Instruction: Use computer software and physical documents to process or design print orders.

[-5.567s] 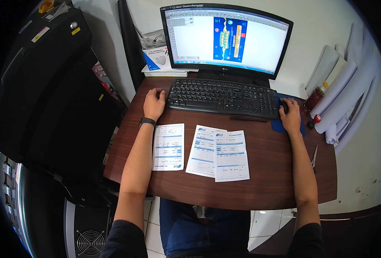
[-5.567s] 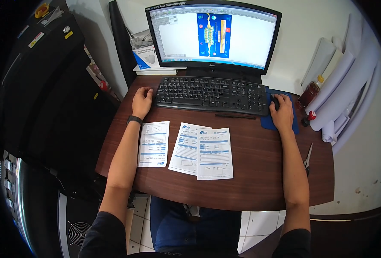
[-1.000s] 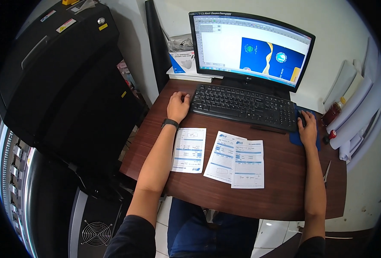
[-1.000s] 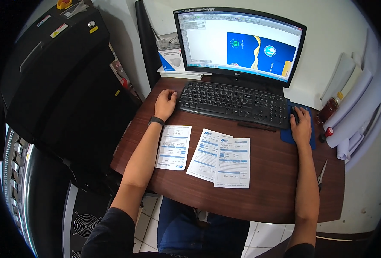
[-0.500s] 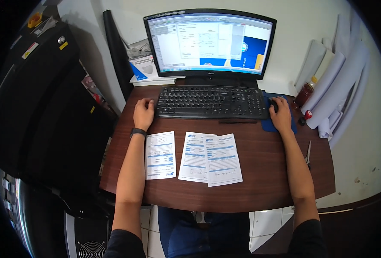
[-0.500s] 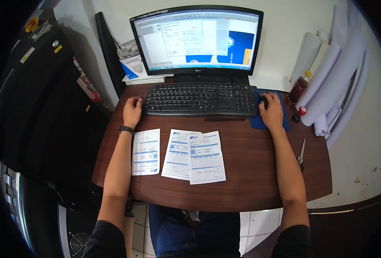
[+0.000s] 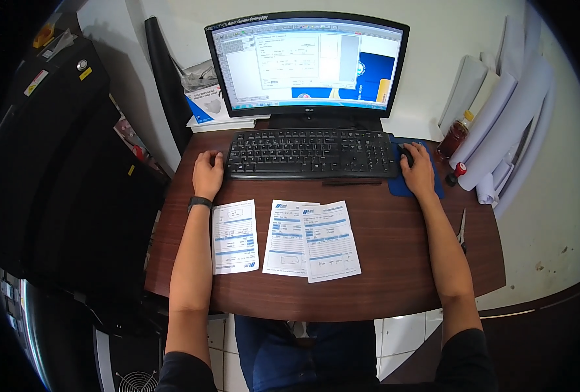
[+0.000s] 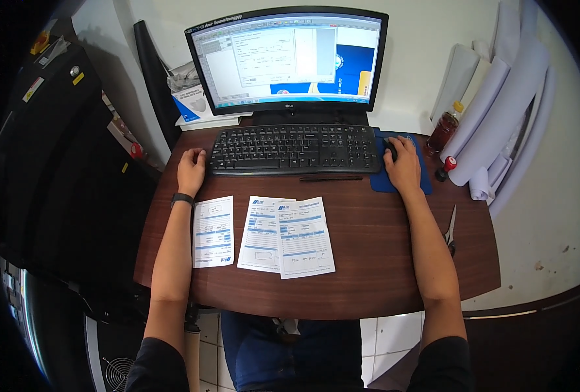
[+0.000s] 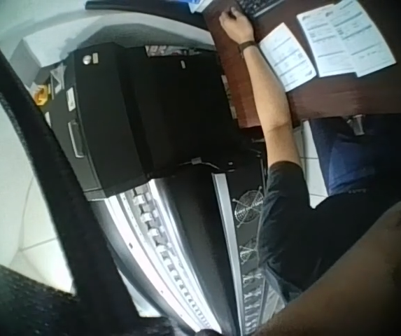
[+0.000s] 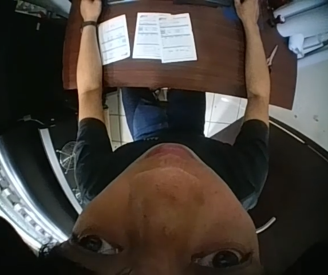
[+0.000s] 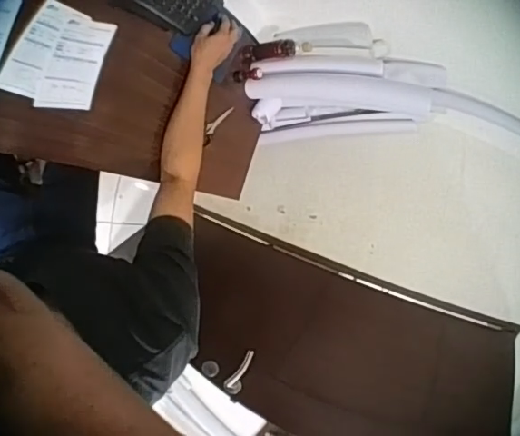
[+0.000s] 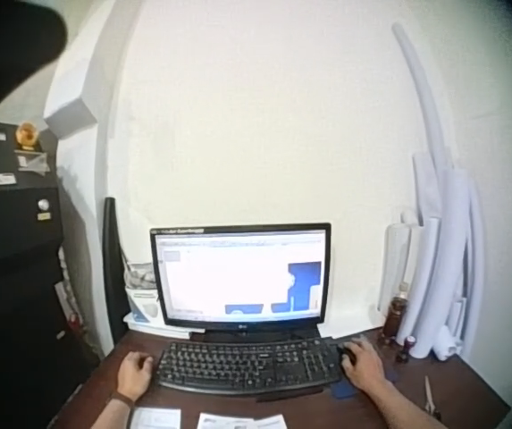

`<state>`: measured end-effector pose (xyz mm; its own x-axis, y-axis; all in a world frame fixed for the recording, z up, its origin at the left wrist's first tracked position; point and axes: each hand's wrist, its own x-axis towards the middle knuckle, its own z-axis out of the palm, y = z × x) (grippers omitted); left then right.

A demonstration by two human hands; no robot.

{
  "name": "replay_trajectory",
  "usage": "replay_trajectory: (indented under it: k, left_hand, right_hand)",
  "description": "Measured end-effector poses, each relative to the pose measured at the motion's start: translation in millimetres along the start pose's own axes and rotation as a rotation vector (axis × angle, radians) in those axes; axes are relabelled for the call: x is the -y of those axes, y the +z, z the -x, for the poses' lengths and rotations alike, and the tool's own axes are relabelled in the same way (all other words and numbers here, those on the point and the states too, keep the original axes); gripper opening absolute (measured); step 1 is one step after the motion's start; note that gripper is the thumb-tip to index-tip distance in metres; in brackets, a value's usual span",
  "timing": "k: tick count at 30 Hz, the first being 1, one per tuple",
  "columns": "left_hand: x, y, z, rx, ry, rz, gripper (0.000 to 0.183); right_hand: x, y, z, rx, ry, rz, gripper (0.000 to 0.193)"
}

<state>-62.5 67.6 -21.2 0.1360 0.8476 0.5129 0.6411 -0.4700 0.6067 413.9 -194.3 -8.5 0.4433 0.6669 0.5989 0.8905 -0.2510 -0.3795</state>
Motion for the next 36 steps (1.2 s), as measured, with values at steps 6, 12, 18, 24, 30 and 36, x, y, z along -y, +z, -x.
replay_trajectory:
  k: [6,12,18,24,30,36]
  left_hand:
    - [6,-2,-2,-0.005,0.003,-0.016,0.031]
    - [1,0,-1,0.009,-0.014,-0.013,0.031]
    - [-2,-1,0,0.001,-0.017,-0.019,0.031]
    - [-4,-2,1,0.015,-0.035,-0.034,0.032]
    - [-6,-2,1,0.025,-0.040,-0.025,0.032]
    - [-3,-2,0,0.014,-0.012,-0.039,0.032]
  right_hand:
    - [4,0,0,-0.013,-0.011,-0.006,0.037]
    - [6,-4,-1,-0.015,-0.024,0.012,0.036]
    - [4,-2,-1,-0.044,-0.059,0.035,0.035]
    - [2,-1,-1,-0.038,-0.072,0.047,0.035]
    - [3,-2,-1,-0.033,-0.061,0.038,0.035]
    - [7,-4,-1,-0.012,-0.046,0.044,0.035]
